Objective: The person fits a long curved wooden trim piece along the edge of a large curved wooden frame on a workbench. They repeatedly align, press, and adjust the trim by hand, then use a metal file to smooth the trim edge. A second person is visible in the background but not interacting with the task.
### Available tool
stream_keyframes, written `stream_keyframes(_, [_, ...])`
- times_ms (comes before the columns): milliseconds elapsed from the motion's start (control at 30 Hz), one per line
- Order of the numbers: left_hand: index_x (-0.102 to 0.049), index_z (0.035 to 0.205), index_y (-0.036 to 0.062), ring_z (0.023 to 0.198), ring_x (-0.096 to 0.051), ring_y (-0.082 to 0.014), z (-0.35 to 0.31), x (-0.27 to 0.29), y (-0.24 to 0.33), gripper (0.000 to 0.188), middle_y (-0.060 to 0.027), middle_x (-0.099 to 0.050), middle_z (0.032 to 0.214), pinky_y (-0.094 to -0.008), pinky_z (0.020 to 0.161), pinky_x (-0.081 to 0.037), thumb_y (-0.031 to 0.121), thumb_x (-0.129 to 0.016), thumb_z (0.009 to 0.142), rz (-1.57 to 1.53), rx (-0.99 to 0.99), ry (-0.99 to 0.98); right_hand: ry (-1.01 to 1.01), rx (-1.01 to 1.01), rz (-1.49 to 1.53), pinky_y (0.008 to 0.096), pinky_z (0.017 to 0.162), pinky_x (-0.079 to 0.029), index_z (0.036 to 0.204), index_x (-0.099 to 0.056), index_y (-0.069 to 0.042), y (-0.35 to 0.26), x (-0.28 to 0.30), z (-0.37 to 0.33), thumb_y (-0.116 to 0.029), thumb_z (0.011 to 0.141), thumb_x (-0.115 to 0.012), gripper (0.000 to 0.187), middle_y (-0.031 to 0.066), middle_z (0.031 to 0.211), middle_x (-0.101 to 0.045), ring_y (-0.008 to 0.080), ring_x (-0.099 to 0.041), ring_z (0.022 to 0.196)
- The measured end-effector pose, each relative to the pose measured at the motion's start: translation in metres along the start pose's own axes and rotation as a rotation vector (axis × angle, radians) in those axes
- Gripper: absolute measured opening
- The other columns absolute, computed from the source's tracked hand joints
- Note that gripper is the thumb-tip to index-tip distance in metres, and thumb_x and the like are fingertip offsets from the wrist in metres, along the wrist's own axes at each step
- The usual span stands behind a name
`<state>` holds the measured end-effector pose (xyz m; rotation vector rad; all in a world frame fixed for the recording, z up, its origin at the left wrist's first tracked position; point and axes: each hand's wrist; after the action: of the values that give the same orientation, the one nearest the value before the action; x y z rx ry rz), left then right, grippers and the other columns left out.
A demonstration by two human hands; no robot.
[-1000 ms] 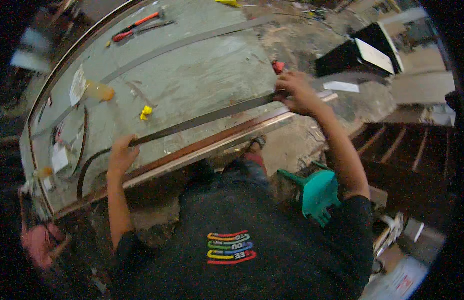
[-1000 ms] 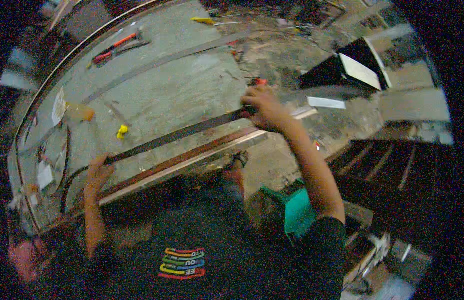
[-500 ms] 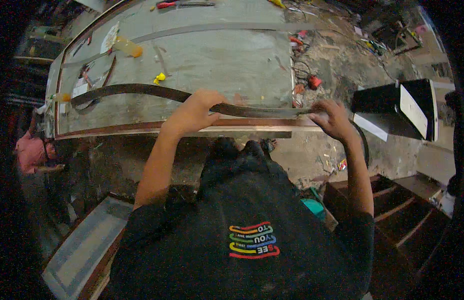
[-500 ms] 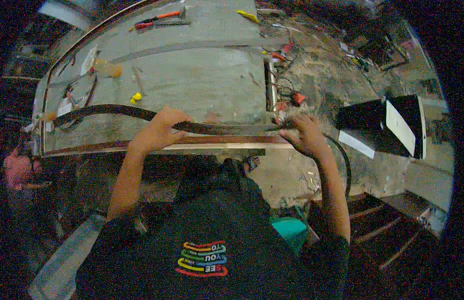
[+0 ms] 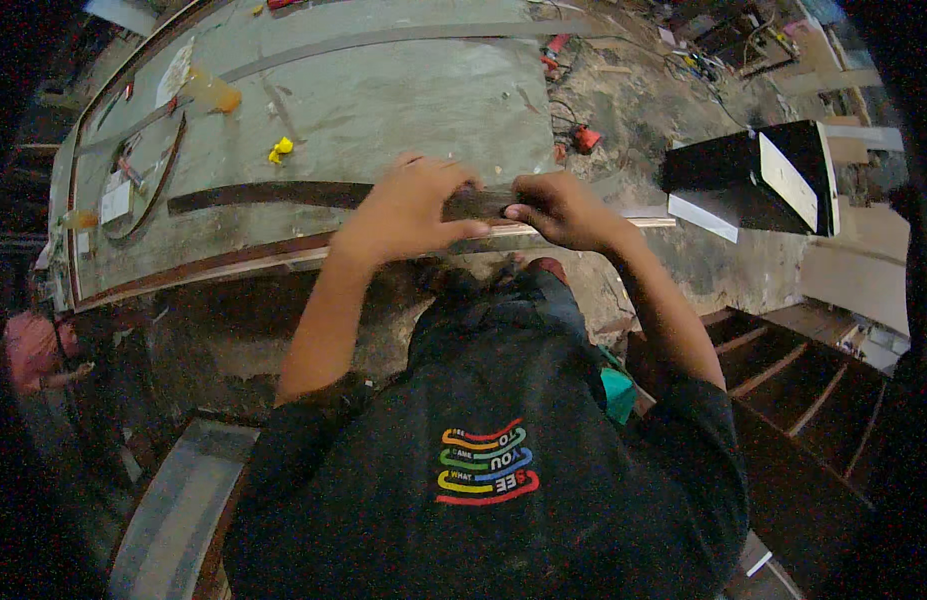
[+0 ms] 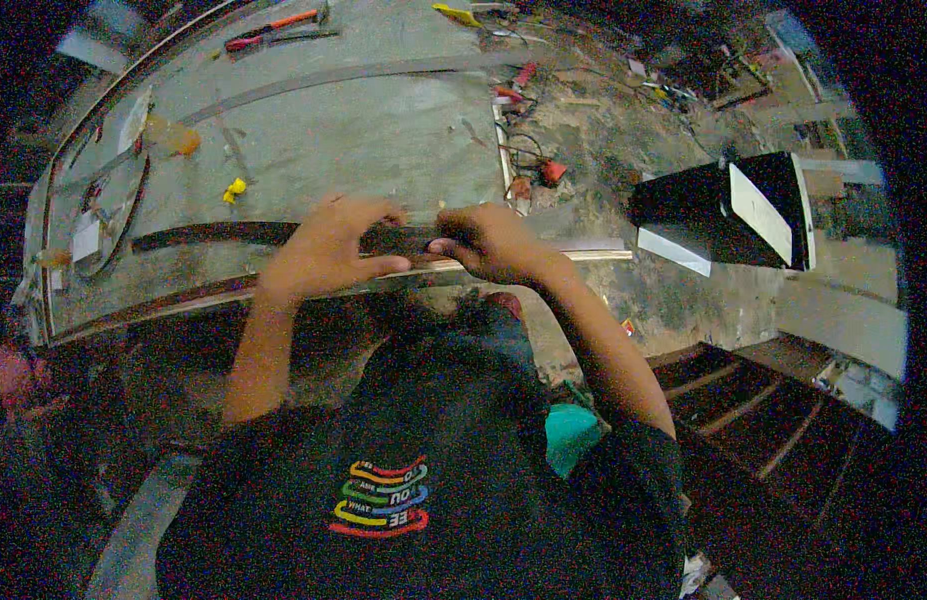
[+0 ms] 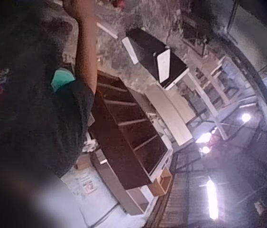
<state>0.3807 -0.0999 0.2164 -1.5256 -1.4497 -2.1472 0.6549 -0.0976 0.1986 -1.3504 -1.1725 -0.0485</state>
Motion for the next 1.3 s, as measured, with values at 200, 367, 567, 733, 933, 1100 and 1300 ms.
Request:
stream_keyframes(200, [-0.069,0.107,0.0047,0.095,-0.066,-0.0455,0.042,-0.017,0.048,0.039,-0.0213,-0.071,0.094,-0.0529,0.084,-0.050,0.039,-0.074,0.089,0.071,0.162,-0.034,0.039,0.147,-0.037,0.0496,0.073,-0.051,0.099,-0.068,-0.003,0.006,0.026,-0.007,-0.028,0.094,-0.068,0.025,0.0212,0.086,-0.071,0.0442,-0.067,0.082])
stream_keyframes(367, [-0.072,0.103,0.0061,0.094,-0.067,-0.0445,0.067,-0.031,0.075,0.034,-0.0217,-0.071,0.089,-0.0523,0.079,-0.051,0.036,-0.077,0.087,0.011,0.204,-0.033,0.014,0.206,0.036,0.0464,0.068,-0.047,0.093,-0.066,-0.001,0.032,0.049,-0.029,-0.023,0.093,-0.070,0.022,0.0202,0.080,-0.066,0.0377,-0.062,0.075])
stream_keyframes(567, [-0.074,0.103,0.0058,0.091,-0.067,-0.0460,0.107,-0.051,0.103,0.033,-0.0228,-0.071,0.088,-0.0521,0.079,-0.051,0.032,-0.079,0.084,-0.123,0.198,-0.015,-0.011,0.180,0.157,0.0490,0.069,-0.050,0.091,-0.071,-0.002,0.057,0.085,-0.057,-0.023,0.088,-0.073,0.021,0.0209,0.082,-0.069,0.0423,-0.067,0.079])
stream_keyframes(733, [-0.075,0.105,0.0065,0.092,-0.067,-0.0456,0.124,-0.061,0.119,0.032,-0.0233,-0.071,0.089,-0.0516,0.079,-0.052,0.030,-0.079,0.084,-0.109,0.228,-0.007,-0.032,0.201,0.045,0.0485,0.070,-0.051,0.092,-0.072,-0.003,0.070,0.104,-0.070,-0.023,0.089,-0.073,0.021,0.0203,0.083,-0.070,0.0411,-0.069,0.080])
stream_keyframes(933, [-0.074,0.109,0.0048,0.092,-0.067,-0.0455,0.135,-0.059,0.130,0.039,-0.0229,-0.071,0.091,-0.0504,0.082,-0.052,0.033,-0.080,0.083,-0.125,0.245,-0.042,-0.070,0.253,0.041,0.0476,0.070,-0.050,0.096,-0.069,-0.003,0.085,0.115,-0.075,-0.023,0.091,-0.072,0.020,0.0203,0.084,-0.069,0.0399,-0.068,0.080])
stream_keyframes(1100, [-0.072,0.113,0.0064,0.098,-0.068,-0.0424,0.109,-0.052,0.101,0.047,-0.0198,-0.073,0.099,-0.0473,0.089,-0.051,0.031,-0.086,0.076,0.125,0.134,-0.007,-0.002,0.195,-0.067,0.0441,0.069,-0.049,0.095,-0.065,-0.002,0.112,0.131,-0.105,-0.017,0.093,-0.072,0.017,0.0197,0.082,-0.067,0.0340,-0.068,0.076])
stream_keyframes(1300, [-0.071,0.111,0.0093,0.100,-0.069,-0.0348,0.045,-0.043,-0.005,0.047,-0.0148,-0.074,0.101,-0.0439,0.090,-0.051,0.027,-0.089,0.072,0.461,0.284,-0.012,0.020,-0.164,-0.187,0.0459,0.074,-0.054,0.096,-0.068,-0.008,0.187,0.162,-0.189,-0.009,0.086,-0.067,0.011,0.0163,0.087,-0.072,0.0398,-0.070,0.084])
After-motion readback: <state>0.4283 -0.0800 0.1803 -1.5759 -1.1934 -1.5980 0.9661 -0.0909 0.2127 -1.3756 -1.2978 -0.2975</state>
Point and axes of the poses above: each hand's wrist, its own z-axis towards the middle knuckle, its own x-axis out of the back of the hand, y = z × x
